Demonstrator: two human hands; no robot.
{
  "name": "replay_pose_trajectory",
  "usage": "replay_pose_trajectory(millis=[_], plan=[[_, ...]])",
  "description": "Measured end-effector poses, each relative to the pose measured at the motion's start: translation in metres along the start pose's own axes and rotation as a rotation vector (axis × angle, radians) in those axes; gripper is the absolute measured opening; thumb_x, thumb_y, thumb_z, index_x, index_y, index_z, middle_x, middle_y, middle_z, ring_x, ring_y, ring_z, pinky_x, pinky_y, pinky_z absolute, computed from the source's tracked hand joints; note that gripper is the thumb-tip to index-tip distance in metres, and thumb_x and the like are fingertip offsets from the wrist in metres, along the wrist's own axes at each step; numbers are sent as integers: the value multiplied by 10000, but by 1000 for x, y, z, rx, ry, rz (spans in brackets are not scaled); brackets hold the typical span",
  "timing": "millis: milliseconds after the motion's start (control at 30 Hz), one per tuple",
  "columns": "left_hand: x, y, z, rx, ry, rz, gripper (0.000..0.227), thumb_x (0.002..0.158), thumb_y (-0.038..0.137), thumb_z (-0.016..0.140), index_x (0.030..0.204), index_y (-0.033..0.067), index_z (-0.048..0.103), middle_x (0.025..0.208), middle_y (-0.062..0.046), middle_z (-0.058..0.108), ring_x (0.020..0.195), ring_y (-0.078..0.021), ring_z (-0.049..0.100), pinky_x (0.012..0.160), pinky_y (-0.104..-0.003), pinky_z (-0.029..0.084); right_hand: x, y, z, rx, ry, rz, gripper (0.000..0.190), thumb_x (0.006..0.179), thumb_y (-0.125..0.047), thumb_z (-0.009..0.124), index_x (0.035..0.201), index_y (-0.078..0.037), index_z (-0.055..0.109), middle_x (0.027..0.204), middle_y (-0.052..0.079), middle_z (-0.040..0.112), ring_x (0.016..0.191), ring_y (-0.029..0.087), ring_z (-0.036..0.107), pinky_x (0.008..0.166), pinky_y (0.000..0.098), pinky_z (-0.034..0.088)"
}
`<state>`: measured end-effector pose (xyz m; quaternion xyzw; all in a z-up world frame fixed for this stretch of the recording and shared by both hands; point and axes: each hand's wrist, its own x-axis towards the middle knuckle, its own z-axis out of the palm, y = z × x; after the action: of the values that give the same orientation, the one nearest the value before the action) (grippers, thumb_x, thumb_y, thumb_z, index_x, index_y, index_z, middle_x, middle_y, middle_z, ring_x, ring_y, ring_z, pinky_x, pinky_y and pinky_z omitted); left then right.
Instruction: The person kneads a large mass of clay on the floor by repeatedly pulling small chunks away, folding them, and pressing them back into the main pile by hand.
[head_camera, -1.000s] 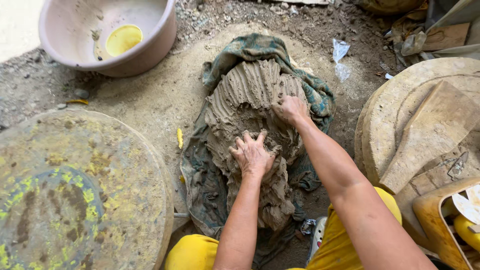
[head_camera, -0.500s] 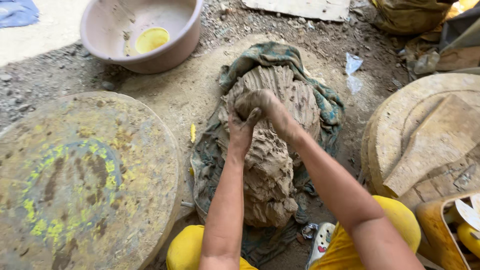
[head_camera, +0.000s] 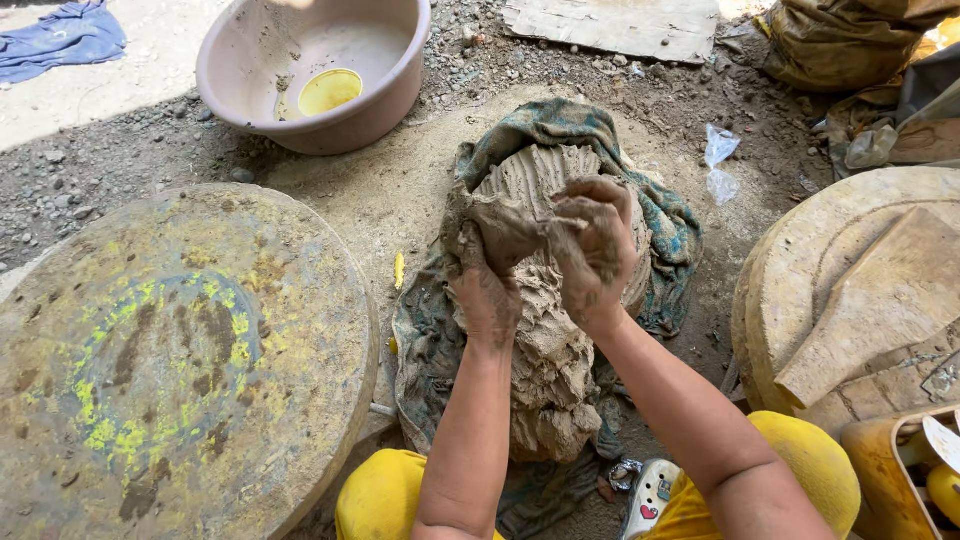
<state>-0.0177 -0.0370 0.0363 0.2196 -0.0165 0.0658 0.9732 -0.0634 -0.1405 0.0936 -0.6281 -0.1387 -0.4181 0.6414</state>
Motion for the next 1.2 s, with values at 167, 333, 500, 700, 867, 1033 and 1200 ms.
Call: replay_pose_trajectory(millis=[167, 333, 500, 700, 867, 1033, 1200], plan=[[16, 8, -27, 331, -113, 180, 245, 1058, 86, 630, 1291, 21, 589, 1216, -163, 677, 1118, -265, 686, 976, -435, 623, 8, -32, 10, -78, -293, 47, 459, 939, -238, 705, 1309, -53, 506, 1385, 148, 369, 1322, 244, 490, 977, 352, 634], [11, 17, -17, 932, -445, 31, 340, 1053, 150, 611, 1367, 56, 522, 1251, -134, 663, 1185, -255, 629, 1041, -434, 571, 42, -18, -12, 31, -343, 747, 500, 858, -230, 700, 1335, -114, 607, 1295, 98, 657, 1179, 231, 637, 993, 375, 588], [22, 26, -32, 792, -303, 178, 186, 1074, 143, 633, 1224, 53, 571, 1063, -106, 672, 985, -201, 623, 892, -376, 566, 26, 7, -19, -166, -454, 382, 441, 890, -92, 754, 1314, -107, 636, 1264, 105, 675, 1159, 197, 684, 996, 343, 593], [27, -4, -69, 987, -365, 134, 103, 1100, 136, 660, 1052, 49, 630, 838, -71, 683, 746, -137, 615, 714, -307, 560, 23, 35, -25, 499, -245, 790, 409, 970, -221, 739, 1318, -36, 631, 1223, 153, 608, 1074, 202, 543, 894, 293, 505], [13, 4, -42, 666, -167, 109, 115, 937, -13, 633, 1018, 60, 670, 918, -11, 703, 807, -103, 682, 697, -264, 552, 10, 13, -11, 8, -444, 271, 498, 982, -331, 684, 1375, -39, 595, 1307, 66, 554, 1278, 198, 543, 1112, 324, 460], [8, -1, -44, 498, 63, -32, 340, 847, -127, 560, 1082, 115, 606, 932, 64, 684, 824, -48, 685, 746, -203, 594, 21, 16, -19, 114, -511, 714, 438, 890, -112, 710, 1311, -50, 607, 1164, 26, 706, 1092, 166, 660, 1010, 360, 545], [17, -18, -76, 659, -90, -1, 132, 982, -127, 602, 1089, -54, 624, 920, -43, 642, 757, -155, 584, 616, -275, 470, 5, 45, -21, -95, -346, 742, 295, 927, -20, 670, 1220, -29, 639, 1133, 62, 677, 1054, 191, 652, 1007, 395, 598]])
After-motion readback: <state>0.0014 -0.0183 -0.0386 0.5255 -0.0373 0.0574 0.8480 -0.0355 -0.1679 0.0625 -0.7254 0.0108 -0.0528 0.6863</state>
